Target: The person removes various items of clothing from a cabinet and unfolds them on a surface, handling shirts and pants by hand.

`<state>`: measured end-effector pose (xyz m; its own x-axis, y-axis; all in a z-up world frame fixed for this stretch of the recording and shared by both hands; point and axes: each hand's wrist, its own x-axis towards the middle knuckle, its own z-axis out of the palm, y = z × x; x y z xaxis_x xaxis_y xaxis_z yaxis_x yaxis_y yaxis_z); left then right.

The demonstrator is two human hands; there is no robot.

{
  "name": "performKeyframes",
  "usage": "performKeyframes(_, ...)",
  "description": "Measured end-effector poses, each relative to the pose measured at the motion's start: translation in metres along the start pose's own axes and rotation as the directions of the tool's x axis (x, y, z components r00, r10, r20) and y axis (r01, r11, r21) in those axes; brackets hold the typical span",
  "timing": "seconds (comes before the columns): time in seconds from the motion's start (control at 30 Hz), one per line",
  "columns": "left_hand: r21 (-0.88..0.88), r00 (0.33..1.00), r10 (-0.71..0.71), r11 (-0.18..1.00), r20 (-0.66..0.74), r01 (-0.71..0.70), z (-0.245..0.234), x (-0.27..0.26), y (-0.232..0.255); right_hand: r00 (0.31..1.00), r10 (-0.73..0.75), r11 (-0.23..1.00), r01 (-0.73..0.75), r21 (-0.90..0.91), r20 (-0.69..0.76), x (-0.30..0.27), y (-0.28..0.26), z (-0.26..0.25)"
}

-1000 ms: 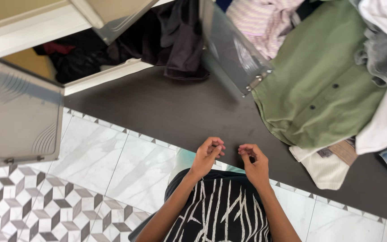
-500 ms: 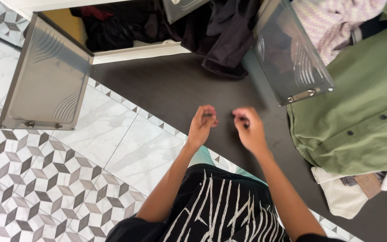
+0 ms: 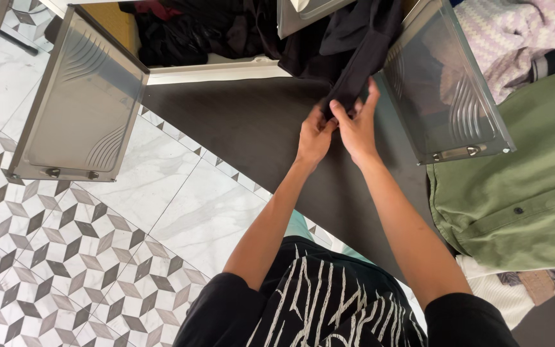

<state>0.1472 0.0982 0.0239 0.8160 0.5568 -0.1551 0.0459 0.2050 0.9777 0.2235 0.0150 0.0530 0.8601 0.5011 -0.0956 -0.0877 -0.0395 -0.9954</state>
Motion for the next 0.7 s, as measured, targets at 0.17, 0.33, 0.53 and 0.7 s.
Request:
performKeyframes(0.17, -0.022, 0.99, -0.139, 0.99, 0.0, 0.139, 0.003, -0.016, -0.024, 0.995, -0.071, 0.991, 0.062, -0.115, -0.076, 0.001, 0.004, 0.0)
performKeyframes(0.33, -0.003, 0.998, -0.047, 0.999, 0.049, 0.047, 0.002, -0.035, -0.058, 0.987, -0.038, 0.999, 0.034, -0.023, -0.155, 0.001, -0.002, -0.004)
performKeyframes(0.53, 0.011, 0.987, -0.017, 1.0, 0.159, 0.015, -0.01, -0.043, -0.033, 0.966, -0.106, 0.994, 0.102, -0.026, -0.236, -0.009, -0.005, -0.016)
performKeyframes(0.7, -0.054, 0.945, 0.25, 0.968, 0.213, -0.244, -0.011, -0.023, 0.017, 0.951, -0.153, 0.979, 0.183, 0.09, -0.269, -0.021, -0.017, -0.017)
